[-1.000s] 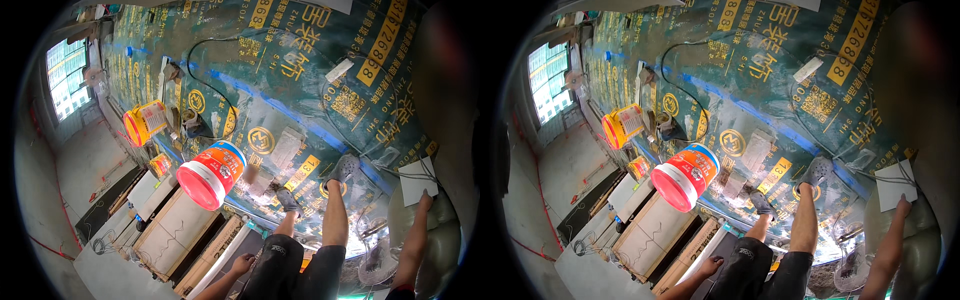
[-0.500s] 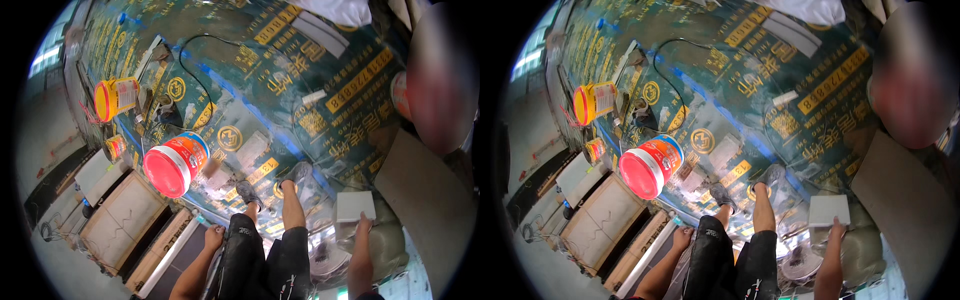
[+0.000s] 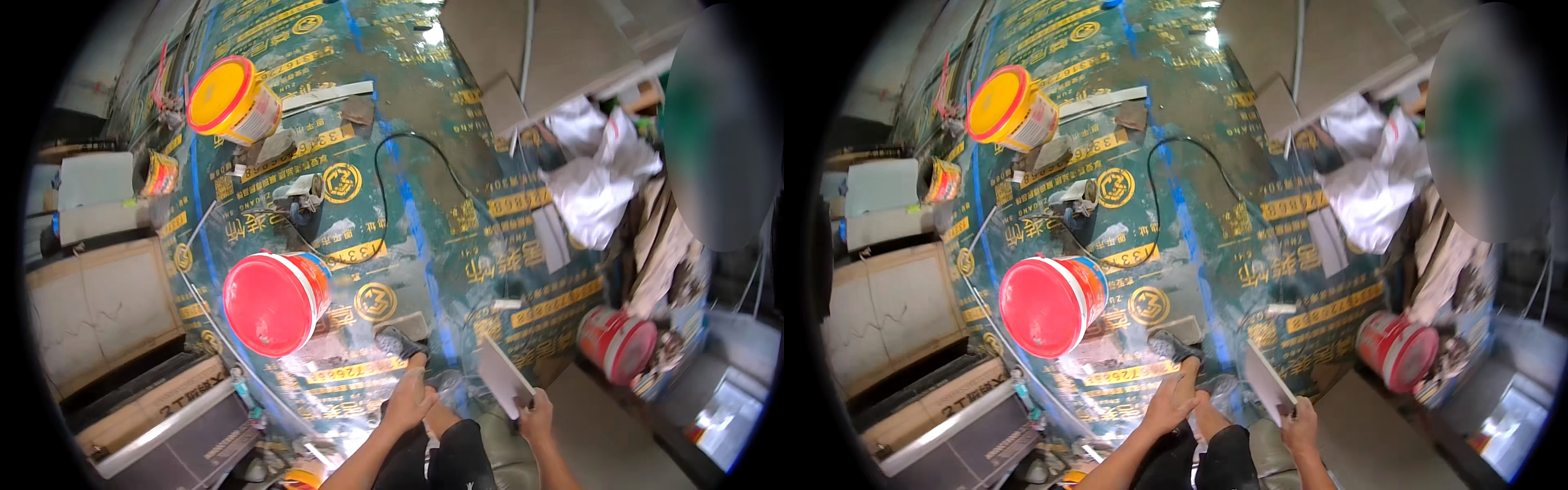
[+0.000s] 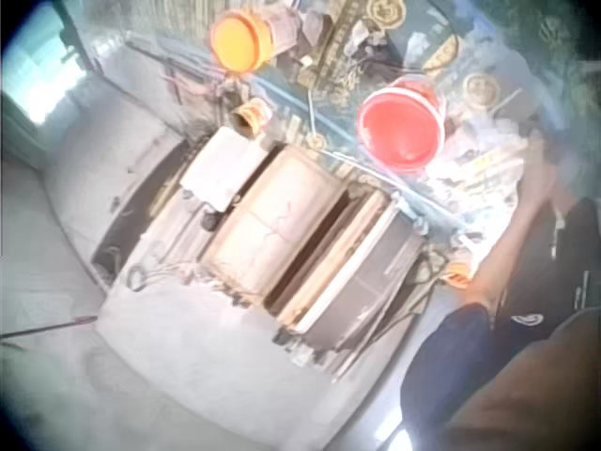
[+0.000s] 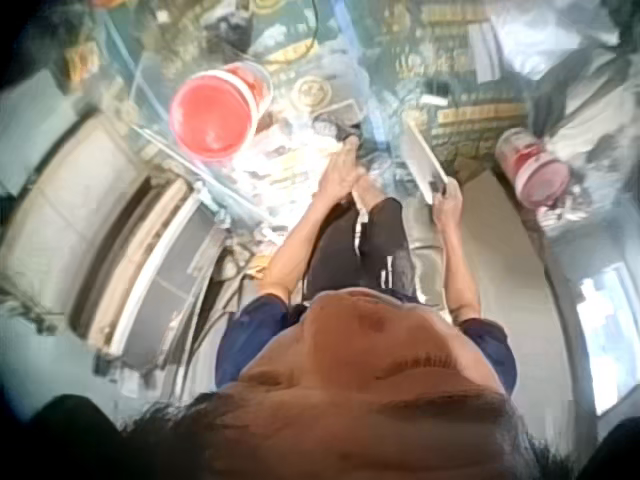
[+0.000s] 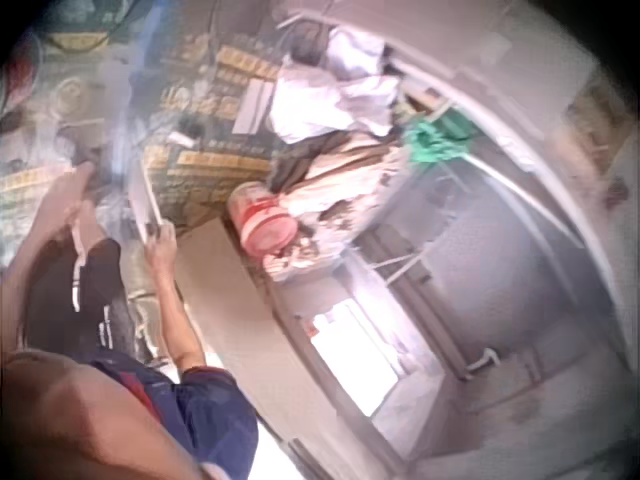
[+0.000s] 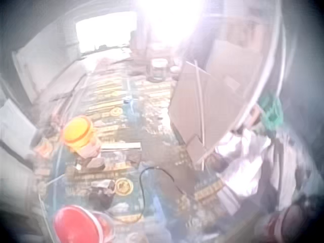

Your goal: The person cuts a small piece of tile using a circular saw, applies mortar to an opening in the floor, and then installs the tile piece and a floor drain cover by hand.

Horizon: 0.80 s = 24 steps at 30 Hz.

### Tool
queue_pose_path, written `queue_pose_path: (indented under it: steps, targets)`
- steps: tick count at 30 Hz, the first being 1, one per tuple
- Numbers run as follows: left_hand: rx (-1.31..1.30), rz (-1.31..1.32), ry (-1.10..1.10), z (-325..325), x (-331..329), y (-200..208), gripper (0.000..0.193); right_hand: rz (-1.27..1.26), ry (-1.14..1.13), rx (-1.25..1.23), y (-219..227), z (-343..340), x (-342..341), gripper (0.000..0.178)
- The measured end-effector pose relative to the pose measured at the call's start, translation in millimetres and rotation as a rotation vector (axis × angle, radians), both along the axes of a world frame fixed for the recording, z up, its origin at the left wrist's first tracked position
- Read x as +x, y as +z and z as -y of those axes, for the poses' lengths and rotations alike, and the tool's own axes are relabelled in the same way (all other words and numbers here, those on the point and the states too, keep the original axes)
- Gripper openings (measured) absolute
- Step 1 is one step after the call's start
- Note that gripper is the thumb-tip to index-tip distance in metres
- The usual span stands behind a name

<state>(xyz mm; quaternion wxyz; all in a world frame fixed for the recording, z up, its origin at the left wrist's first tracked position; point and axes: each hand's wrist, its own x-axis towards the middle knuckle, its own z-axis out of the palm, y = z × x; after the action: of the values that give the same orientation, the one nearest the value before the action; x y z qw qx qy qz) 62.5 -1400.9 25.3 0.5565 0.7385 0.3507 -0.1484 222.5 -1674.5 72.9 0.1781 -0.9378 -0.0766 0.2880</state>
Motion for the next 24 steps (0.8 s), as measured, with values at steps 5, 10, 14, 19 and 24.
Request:
queue_pose_path:
  steps: [5, 10, 14, 19, 24]
  targets:
    - [-0.254, -0.021, 0.367, -78.5, 21.3, 19.2, 0.069, -0.397, -0.038, 0.147, 61.0, -157.4, 64.1, 0.041]
    - [-0.34, 0.092, 0.829, -134.7, -38.6, 22.5, 0.057, -0.839, -0.069, 0.175, 67.3, -276.4, 65.4, 0.049]
    - [-0.257, -0.206, 0.749, -170.6, -62.2, 44.4, 0.053, -0.797, 0.199, 0.302, 44.3, -326.8, 62.4, 0.045]
    - [-0.724, -0.146, 1.129, -159.3, -87.4, 6.5, 0.044, -1.186, 0.241, 0.116, 4.8, -371.1, 83.7, 0.038]
    - [-0.801, -0.176, 1.477, -116.6, -63.4, -12.7, 0.034, -1.296, 0.503, 0.054, -30.8, -425.5, 108.6, 0.025]
